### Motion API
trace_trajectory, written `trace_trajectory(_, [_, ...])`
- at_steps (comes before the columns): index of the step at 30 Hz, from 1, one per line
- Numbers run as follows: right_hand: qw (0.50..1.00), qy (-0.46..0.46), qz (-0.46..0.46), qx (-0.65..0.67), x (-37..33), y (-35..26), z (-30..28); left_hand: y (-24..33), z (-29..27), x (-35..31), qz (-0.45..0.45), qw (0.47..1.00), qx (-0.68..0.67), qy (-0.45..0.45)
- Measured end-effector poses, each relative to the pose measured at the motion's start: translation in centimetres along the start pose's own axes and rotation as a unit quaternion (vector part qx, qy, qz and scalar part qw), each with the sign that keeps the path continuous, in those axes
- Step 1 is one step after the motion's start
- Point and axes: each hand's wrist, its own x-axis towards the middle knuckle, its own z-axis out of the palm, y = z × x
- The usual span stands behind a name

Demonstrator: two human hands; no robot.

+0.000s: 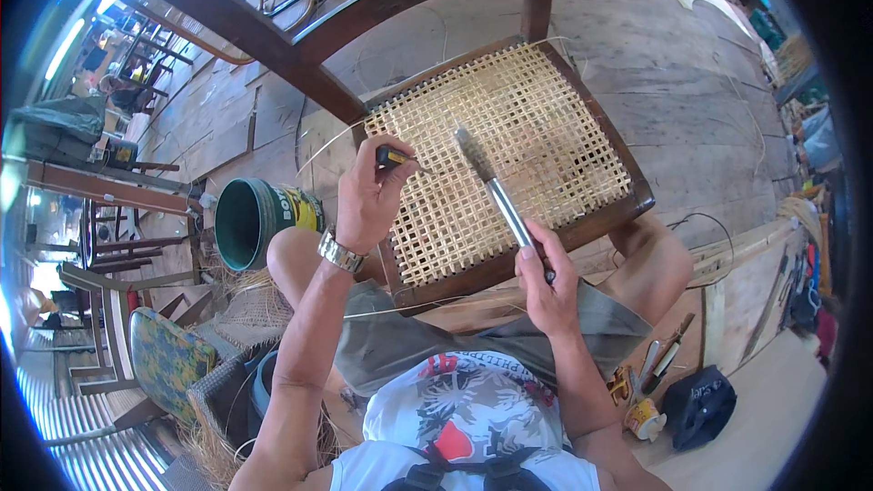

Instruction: Weaving a wicker or bamboo seat for a wooden chair using strands of material and a mallet.

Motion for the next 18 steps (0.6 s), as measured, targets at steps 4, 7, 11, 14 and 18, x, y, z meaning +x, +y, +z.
trace_trajectory(4, [0.998,-0.026,-0.022,-0.055,0.3,0.9,0.6,-0.4,0.0,-0.3,0.013,1.0,0.012,0.005])
trace_trajectory(7, [0.996,-0.039,-0.028,-0.072,-0.4,1.4,1.2,-2.0,-0.8,-0.4,0.029,0.997,-0.028,0.06])
trace_trajectory(11, [0.994,-0.069,-0.037,-0.078,-0.5,0.6,1.6,-2.3,-1.1,0.5,0.01,0.996,-0.006,0.093])
trace_trajectory(14, [0.982,-0.16,0.006,-0.104,0.4,-0.1,1.9,-3.4,-0.1,0.9,0.008,0.997,0.035,0.073])
trace_trajectory(18, [0.973,-0.204,-0.042,-0.097,2.3,-0.1,3.2,-3.5,0.0,0.9,0.005,0.997,0.025,0.072])
